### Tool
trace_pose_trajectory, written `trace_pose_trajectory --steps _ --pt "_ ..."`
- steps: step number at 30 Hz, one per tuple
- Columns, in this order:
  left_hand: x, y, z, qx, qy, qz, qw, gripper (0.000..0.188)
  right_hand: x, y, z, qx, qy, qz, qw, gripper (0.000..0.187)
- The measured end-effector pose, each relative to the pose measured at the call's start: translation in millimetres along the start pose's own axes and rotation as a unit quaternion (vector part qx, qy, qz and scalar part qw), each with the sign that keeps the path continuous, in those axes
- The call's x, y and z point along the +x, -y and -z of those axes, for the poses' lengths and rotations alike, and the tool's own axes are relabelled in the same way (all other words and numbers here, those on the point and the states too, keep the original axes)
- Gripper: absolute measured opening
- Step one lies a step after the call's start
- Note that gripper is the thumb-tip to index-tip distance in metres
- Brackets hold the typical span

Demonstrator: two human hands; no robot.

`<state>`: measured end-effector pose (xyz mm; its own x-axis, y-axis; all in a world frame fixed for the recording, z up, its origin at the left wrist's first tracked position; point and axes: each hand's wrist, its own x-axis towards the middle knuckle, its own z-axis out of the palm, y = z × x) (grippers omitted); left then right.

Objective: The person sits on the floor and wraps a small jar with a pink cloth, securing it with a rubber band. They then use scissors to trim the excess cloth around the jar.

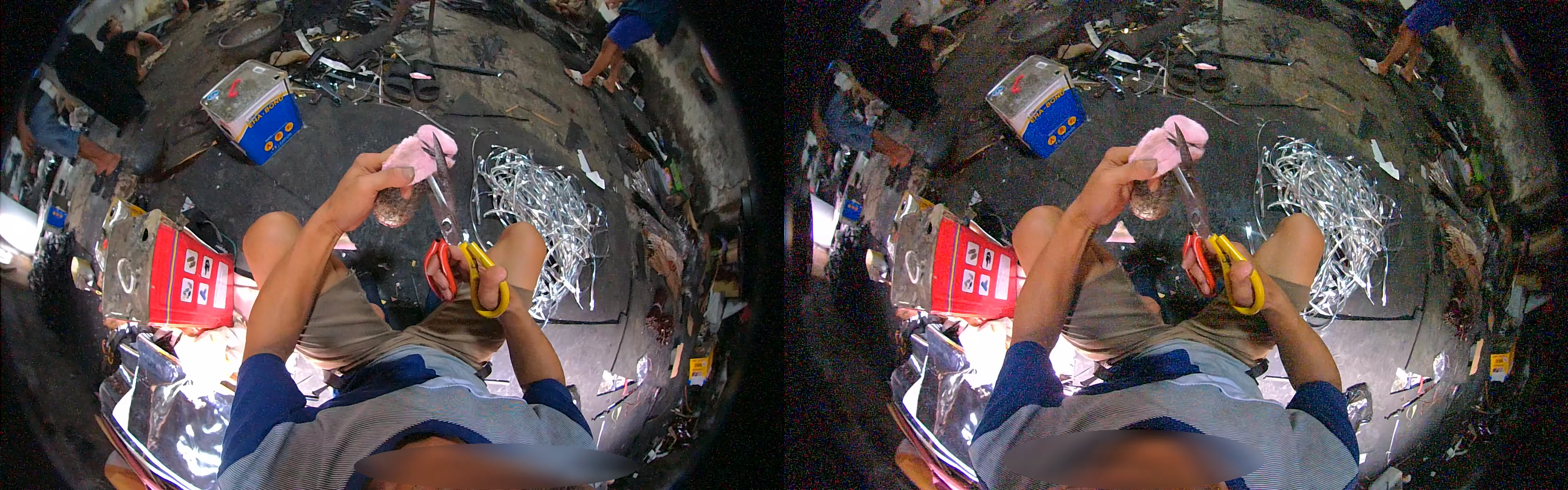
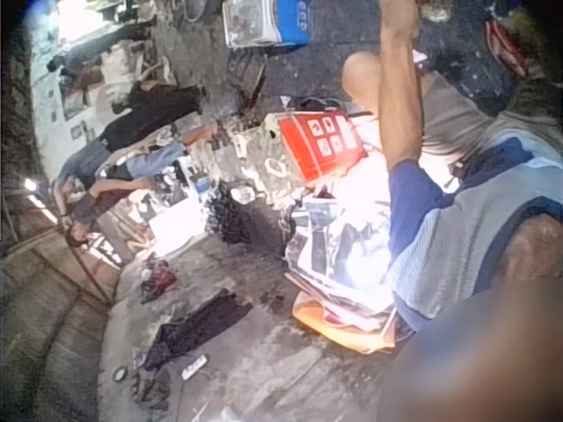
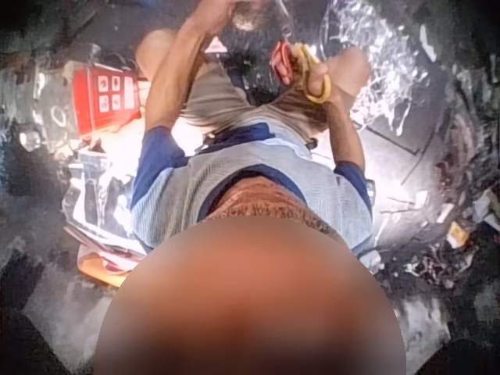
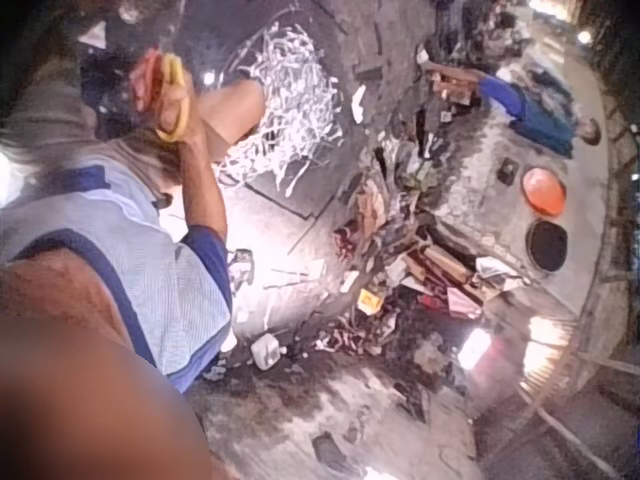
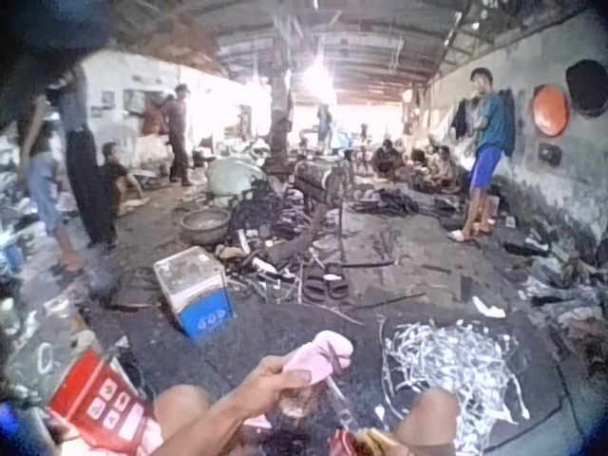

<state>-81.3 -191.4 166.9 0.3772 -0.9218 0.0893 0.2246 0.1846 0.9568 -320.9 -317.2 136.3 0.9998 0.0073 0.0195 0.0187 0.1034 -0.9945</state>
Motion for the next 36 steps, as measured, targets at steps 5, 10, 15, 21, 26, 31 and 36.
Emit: trace_pose_trajectory --steps 5,10,15,21,26,31,36 --pt "-1.2 -4.7 8.1 0.021 -0.011 -0.027 0.999 0.018 -7.0 11.9 4.6 0.046 0.07 -0.056 0.995 0.121" --pt "-5.3 -6.7 10.9 0.059 0.032 0.01 0.998 0.015 -6.8 17.2 5.1 -0.047 0.029 -0.033 0.998 0.114" --pt "-7.2 -7.9 -4.1 0.077 0.051 0.005 0.996 0.017 -8.3 14.6 6.0 -0.025 0.01 -0.036 0.999 0.108" --pt "-6.1 -7.0 -9.0 0.101 0.057 -0.027 0.993 0.019 -8.0 2.6 9.2 0.053 0.025 -0.052 0.997 0.103" --pt "-7.1 -9.7 -5.0 0.143 0.056 -0.055 0.987 0.03 -7.4 -3.6 6.4 0.113 0.03 -0.075 0.99 0.1" --pt "-6.1 -8.1 -6.7 0.184 0.062 -0.065 0.979 0.013 -9.4 6.9 -2.2 0.076 -0.022 -0.105 0.991 0.104" --pt "-8.3 -3.1 -10.4 0.266 0.095 -0.059 0.957 0.022 2.5 5.6 -2.2 0.052 -0.016 -0.051 0.997 0.106"
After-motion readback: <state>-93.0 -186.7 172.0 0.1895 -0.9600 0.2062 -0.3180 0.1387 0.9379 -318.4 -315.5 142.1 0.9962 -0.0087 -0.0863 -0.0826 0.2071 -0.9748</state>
